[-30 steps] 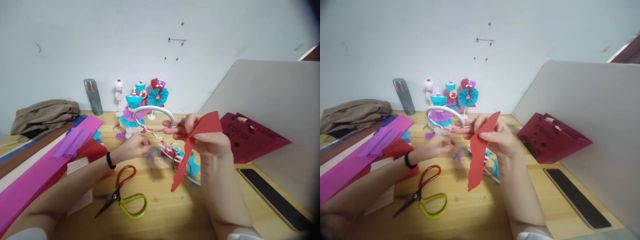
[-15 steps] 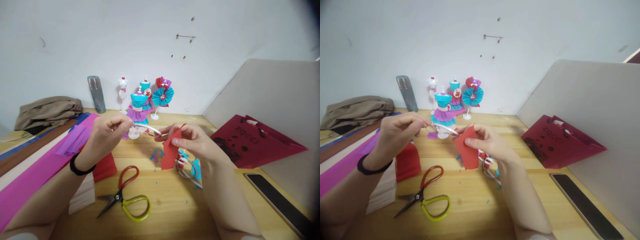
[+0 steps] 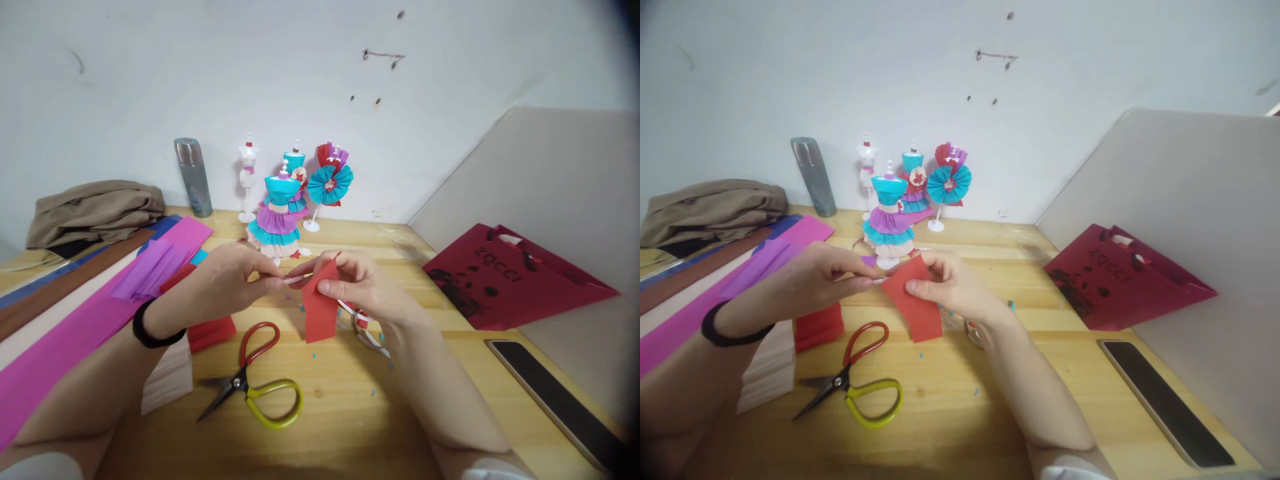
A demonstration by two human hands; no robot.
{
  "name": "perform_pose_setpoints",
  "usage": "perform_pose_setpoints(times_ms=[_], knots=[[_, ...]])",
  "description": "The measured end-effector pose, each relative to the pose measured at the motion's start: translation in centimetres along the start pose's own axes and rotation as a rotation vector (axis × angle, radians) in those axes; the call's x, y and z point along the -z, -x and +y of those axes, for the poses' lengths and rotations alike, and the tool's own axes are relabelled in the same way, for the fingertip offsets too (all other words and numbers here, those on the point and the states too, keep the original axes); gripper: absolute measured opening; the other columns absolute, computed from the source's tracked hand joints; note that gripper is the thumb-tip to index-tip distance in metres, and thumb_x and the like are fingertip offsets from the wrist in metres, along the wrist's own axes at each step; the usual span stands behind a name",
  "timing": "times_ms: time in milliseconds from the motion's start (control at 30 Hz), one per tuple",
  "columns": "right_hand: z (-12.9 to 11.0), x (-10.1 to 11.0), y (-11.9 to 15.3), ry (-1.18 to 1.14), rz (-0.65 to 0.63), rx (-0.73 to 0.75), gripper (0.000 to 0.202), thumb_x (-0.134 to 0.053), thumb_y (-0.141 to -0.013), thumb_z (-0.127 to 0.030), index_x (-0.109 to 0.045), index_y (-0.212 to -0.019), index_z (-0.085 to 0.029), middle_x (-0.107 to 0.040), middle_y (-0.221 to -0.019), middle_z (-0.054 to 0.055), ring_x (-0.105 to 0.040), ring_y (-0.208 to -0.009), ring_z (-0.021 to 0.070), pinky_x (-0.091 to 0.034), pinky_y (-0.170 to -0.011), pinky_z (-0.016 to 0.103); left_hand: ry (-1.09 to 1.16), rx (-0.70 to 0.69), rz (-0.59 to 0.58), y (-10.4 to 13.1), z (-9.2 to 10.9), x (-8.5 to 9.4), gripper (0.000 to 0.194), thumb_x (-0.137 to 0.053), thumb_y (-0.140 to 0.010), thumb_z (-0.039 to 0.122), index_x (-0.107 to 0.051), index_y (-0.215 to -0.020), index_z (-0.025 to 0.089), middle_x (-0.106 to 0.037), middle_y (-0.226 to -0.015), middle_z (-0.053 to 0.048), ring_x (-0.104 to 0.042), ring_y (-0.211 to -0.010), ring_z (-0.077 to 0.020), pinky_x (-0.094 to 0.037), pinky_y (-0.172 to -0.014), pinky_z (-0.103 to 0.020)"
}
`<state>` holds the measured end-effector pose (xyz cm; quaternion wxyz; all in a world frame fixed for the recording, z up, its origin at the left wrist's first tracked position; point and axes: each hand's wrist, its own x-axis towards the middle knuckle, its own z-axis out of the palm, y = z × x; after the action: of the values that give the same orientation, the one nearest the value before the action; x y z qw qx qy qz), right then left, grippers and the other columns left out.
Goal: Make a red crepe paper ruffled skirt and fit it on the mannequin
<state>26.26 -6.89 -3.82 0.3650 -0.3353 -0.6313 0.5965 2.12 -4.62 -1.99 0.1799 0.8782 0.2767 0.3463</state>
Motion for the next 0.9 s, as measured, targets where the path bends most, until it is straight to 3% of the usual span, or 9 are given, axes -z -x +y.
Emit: perform_pose_setpoints(times_ms=[100, 233, 367, 467, 600, 767, 900], knots=[[-0.2, -0.3, 0.1, -0.005, 0.045, 0.006, 0.028, -0.081, -0.079, -0.042, -0.072, -0.09, -0.018, -0.076, -0.102, 0.008, -0.073, -0.093, 0.0215, -0.059, -0.083, 0.035, -0.014, 0.036, -0.081, -0.1, -0.7, 0.1, 0.02, -0.06, -0.086, 0.019, -0.077, -0.076, 0.02, -0.063, -0.055, 0.002, -0.047, -0.049, -0.0093, -0.032, -0.047, -0.022], [-1.6, -0.2, 1.1, 0.002, 0.074, 0.061, 0.024, -0.081, -0.078, -0.04, -0.073, -0.087, -0.019, -0.073, -0.12, 0.009, -0.074, -0.092, 0.0233, -0.061, -0.077, 0.035, -0.002, 0.09, -0.092, -0.3, -1.5, 0.2, 0.019, -0.058, -0.087, 0.023, -0.074, -0.078, 0.019, -0.07, -0.068, -0.001, -0.056, -0.058, -0.0119, -0.038, -0.052, -0.022], [-3.0, 1.3, 2.7, 0.015, 0.141, 0.163, 0.018, -0.078, -0.08, -0.04, -0.072, -0.083, -0.024, -0.077, -0.109, 0.007, -0.075, -0.071, 0.0208, -0.061, -0.059, 0.032, 0.079, 0.163, -0.059, -0.7, -2.1, 0.6, 0.015, -0.06, -0.085, 0.025, -0.074, -0.081, 0.019, -0.072, -0.072, 0.0, -0.061, -0.063, -0.0131, -0.043, -0.056, -0.022], [-3.4, 2.6, 3.1, 0.049, 0.148, 0.236, 0.024, -0.082, -0.075, -0.042, -0.068, -0.074, -0.023, -0.076, -0.112, 0.008, -0.075, -0.068, 0.0208, -0.06, -0.059, 0.033, 0.202, 0.145, -0.039, -0.9, -2.3, 0.9, 0.014, -0.062, -0.084, 0.025, -0.074, -0.082, 0.019, -0.073, -0.076, -0.002, -0.065, -0.07, -0.015, -0.048, -0.062, -0.023], [-2.8, 3.6, 2.1, -0.052, 0.025, 0.201, 0.026, -0.081, -0.076, -0.039, -0.065, -0.074, -0.02, -0.073, -0.124, 0.009, -0.076, -0.074, 0.0207, -0.06, -0.058, 0.029, 0.327, 0.137, -0.073, -1.0, -2.0, 1.4, 0.013, -0.063, -0.085, 0.025, -0.074, -0.082, 0.017, -0.071, -0.075, -0.003, -0.063, -0.068, -0.014, -0.049, -0.062, -0.022], [-1.4, 3.6, 0.5, -0.182, -0.111, 0.136, 0.021, -0.077, -0.082, -0.034, -0.064, -0.079, -0.017, -0.076, -0.115, 0.011, -0.078, -0.086, 0.0215, -0.062, -0.068, 0.028, 0.651, 0.217, -0.08, -1.1, -2.4, 1.3, 0.017, -0.072, -0.085, 0.03, -0.072, -0.079, 0.015, -0.064, -0.066, -0.001, -0.048, -0.05, -0.0069, -0.035, -0.044, -0.017], [-1.0, 3.4, 0.2, -0.215, -0.147, 0.131, 0.027, -0.081, -0.077, -0.04, -0.063, -0.077, -0.019, -0.077, -0.104, 0.01, -0.077, -0.083, 0.0221, -0.062, -0.07, 0.031, 0.865, 0.246, -0.071, -1.3, -3.6, 0.4, 0.027, -0.079, -0.079, 0.039, -0.07, -0.076, 0.014, -0.067, -0.066, -0.003, -0.051, -0.049, -0.0076, -0.034, -0.041, -0.017]])
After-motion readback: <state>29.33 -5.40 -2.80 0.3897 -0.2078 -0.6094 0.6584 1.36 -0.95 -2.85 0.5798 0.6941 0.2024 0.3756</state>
